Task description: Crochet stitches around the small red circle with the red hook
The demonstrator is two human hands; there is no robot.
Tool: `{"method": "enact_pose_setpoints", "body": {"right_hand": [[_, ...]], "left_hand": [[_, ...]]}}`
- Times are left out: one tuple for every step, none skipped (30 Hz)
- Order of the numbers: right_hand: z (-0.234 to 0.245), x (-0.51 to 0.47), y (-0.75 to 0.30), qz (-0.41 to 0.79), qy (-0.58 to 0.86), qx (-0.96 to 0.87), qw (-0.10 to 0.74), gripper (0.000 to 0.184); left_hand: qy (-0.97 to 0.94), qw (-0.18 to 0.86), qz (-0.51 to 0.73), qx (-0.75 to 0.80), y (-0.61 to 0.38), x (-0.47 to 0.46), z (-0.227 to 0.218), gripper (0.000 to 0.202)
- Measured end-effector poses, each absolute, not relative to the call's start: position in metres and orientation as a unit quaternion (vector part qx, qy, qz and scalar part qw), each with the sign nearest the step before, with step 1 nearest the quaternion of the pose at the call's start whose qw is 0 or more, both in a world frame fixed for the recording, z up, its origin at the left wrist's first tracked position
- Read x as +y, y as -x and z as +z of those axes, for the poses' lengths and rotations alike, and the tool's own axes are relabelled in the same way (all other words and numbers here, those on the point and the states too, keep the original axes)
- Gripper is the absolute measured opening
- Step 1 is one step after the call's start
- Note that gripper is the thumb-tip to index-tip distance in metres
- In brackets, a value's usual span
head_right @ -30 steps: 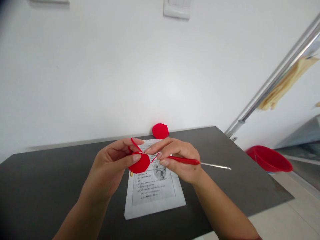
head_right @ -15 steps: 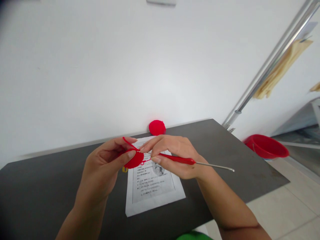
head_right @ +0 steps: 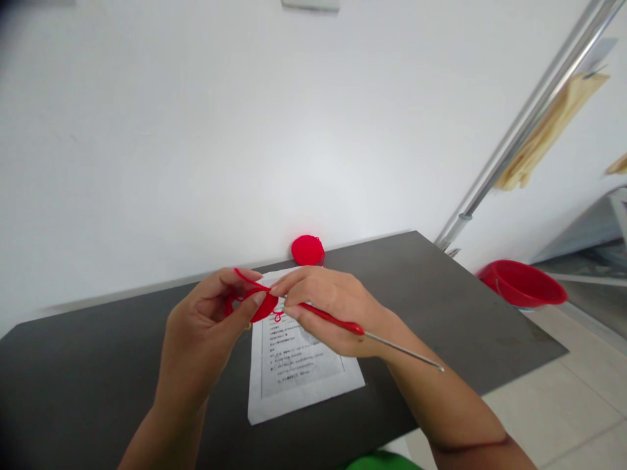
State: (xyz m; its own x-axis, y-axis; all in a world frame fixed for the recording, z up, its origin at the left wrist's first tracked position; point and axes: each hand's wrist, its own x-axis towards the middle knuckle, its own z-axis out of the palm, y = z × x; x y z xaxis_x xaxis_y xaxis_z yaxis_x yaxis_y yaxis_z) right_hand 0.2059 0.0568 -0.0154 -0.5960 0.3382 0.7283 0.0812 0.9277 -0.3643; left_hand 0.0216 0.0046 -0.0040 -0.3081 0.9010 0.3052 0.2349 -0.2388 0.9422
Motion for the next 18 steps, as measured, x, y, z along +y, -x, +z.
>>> {"method": "enact_pose_setpoints", "body": {"right_hand": [[-0.016,0.057,-0.205,0.141,0.115,-0.882,0.435,0.013],[-0.017,0.057,-0.204,0.135,0.111,-0.882,0.437,0.013],[-0.017,0.057,-0.203,0.131,0.108,-0.882,0.440,0.012],[-0.018,0.057,-0.202,0.126,0.105,-0.881,0.443,0.011],[-0.019,0.057,-0.201,0.121,0.103,-0.881,0.447,0.010],[-0.019,0.057,-0.200,0.114,0.100,-0.880,0.449,0.010],[-0.020,0.057,-0.200,0.105,0.095,-0.880,0.453,0.009],[-0.021,0.057,-0.199,0.094,0.090,-0.880,0.458,0.009],[-0.021,0.056,-0.198,0.080,0.083,-0.878,0.465,0.009],[-0.022,0.055,-0.197,0.065,0.076,-0.876,0.472,0.009],[-0.022,0.054,-0.195,0.048,0.070,-0.873,0.480,0.010],[-0.022,0.053,-0.194,0.033,0.067,-0.870,0.487,0.011],[-0.022,0.052,-0.193,0.023,0.069,-0.868,0.492,0.012],[-0.022,0.050,-0.192,0.019,0.076,-0.866,0.494,0.014],[-0.022,0.048,-0.191,0.024,0.087,-0.864,0.496,0.015],[-0.022,0.046,-0.192,0.037,0.098,-0.862,0.496,0.017],[-0.022,0.044,-0.192,0.053,0.107,-0.861,0.494,0.020],[-0.022,0.042,-0.194,0.069,0.112,-0.862,0.489,0.022]], "left_hand": [[-0.525,0.264,0.589,0.554,-0.022,0.005,-0.004,0.007],[-0.533,0.247,0.587,0.558,-0.021,0.005,-0.004,0.007],[-0.541,0.230,0.585,0.559,-0.021,0.005,-0.004,0.007],[-0.547,0.214,0.585,0.559,-0.021,0.005,-0.004,0.008],[-0.553,0.200,0.585,0.559,-0.021,0.005,-0.004,0.009],[-0.558,0.188,0.585,0.558,-0.020,0.004,-0.005,0.009],[-0.562,0.179,0.585,0.557,-0.020,0.004,-0.006,0.009],[-0.566,0.173,0.586,0.553,-0.020,0.004,-0.007,0.010],[-0.570,0.167,0.589,0.548,-0.019,0.004,-0.009,0.010],[-0.575,0.159,0.594,0.540,-0.019,0.004,-0.010,0.010],[-0.583,0.145,0.599,0.529,-0.019,0.004,-0.011,0.011],[-0.592,0.123,0.605,0.517,-0.019,0.003,-0.012,0.012],[-0.604,0.094,0.611,0.504,-0.019,0.003,-0.013,0.014],[-0.620,0.058,0.614,0.485,-0.019,0.002,-0.013,0.015],[-0.639,0.018,0.615,0.462,-0.019,0.001,-0.013,0.018],[-0.657,-0.023,0.615,0.434,-0.018,0.000,-0.013,0.020],[-0.675,-0.059,0.614,0.405,-0.018,-0.001,-0.012,0.022],[-0.689,-0.087,0.613,0.377,-0.018,-0.002,-0.012,0.024]]}}
